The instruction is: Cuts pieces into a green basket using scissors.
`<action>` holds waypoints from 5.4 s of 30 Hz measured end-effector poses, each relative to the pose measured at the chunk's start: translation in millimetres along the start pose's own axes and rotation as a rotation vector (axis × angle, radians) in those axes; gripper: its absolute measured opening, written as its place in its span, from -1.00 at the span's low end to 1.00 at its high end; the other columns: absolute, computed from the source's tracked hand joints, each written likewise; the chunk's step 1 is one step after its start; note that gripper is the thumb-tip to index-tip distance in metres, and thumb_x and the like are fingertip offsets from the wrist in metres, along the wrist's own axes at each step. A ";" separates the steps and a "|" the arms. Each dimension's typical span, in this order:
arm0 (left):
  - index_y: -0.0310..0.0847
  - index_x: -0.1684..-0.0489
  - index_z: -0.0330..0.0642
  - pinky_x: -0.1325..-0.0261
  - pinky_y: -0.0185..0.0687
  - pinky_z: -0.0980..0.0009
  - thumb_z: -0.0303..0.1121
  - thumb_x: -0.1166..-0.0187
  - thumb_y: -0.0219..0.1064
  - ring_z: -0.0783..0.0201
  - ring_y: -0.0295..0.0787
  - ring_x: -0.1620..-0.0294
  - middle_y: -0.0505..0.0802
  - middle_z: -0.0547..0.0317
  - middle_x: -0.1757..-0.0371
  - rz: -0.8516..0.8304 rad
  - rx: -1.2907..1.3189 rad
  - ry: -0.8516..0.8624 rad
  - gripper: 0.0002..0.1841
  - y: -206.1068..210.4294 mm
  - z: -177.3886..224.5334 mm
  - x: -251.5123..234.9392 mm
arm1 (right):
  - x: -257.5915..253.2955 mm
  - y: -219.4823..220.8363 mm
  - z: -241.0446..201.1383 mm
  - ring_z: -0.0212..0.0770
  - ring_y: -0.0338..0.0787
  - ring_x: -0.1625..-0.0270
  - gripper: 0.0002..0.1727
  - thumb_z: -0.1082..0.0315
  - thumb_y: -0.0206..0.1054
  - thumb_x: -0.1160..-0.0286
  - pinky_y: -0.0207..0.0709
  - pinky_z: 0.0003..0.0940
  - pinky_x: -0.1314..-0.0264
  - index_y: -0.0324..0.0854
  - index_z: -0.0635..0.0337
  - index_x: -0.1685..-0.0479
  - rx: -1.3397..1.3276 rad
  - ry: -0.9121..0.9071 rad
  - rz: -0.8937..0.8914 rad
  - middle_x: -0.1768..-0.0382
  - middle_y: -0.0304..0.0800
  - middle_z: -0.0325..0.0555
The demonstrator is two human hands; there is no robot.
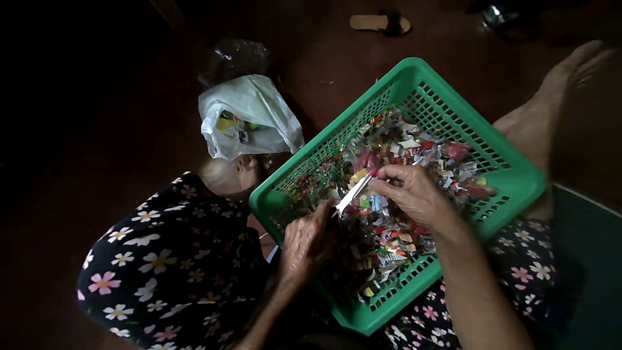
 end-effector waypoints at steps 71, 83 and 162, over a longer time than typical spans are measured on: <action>0.68 0.03 -0.34 0.35 0.79 0.53 -0.49 -0.62 0.30 0.43 0.82 0.49 0.86 0.26 0.46 0.030 0.903 -0.193 -0.87 12.6 -10.9 -2.2 | 16.3 -60.3 10.9 0.64 0.58 -0.33 -0.35 0.13 0.36 -0.67 0.34 0.67 -0.22 0.36 0.33 -0.63 0.658 0.276 0.277 -0.49 0.47 0.49; 0.41 -0.61 -0.32 -0.10 0.69 -0.14 -0.34 -0.43 0.45 -0.18 0.77 -0.20 0.80 -0.19 -0.23 -0.038 0.056 0.001 -0.32 0.6 -6.6 1.4 | 0.7 -5.1 -0.7 -0.14 0.68 0.33 -0.76 0.53 0.48 -0.46 0.59 -0.15 0.22 0.76 0.36 -0.07 0.182 0.048 -0.032 0.27 0.78 0.09; 0.73 -0.16 -0.20 0.19 0.76 0.10 -0.23 -0.57 0.33 0.20 0.85 0.31 0.88 0.12 0.30 0.011 0.225 0.027 -0.68 6.3 -9.6 -1.1 | 4.6 12.1 0.9 -0.11 0.73 0.30 -0.73 0.45 0.68 -0.19 0.62 -0.08 0.24 0.71 0.19 0.19 0.145 0.186 -0.118 0.33 0.77 -0.02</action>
Point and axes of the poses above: each hand's wrist, its own x-axis away from the middle knuckle, its own y-axis out of the palm, z = x × y, the point moved 6 cm from there along -x, towards the middle knuckle
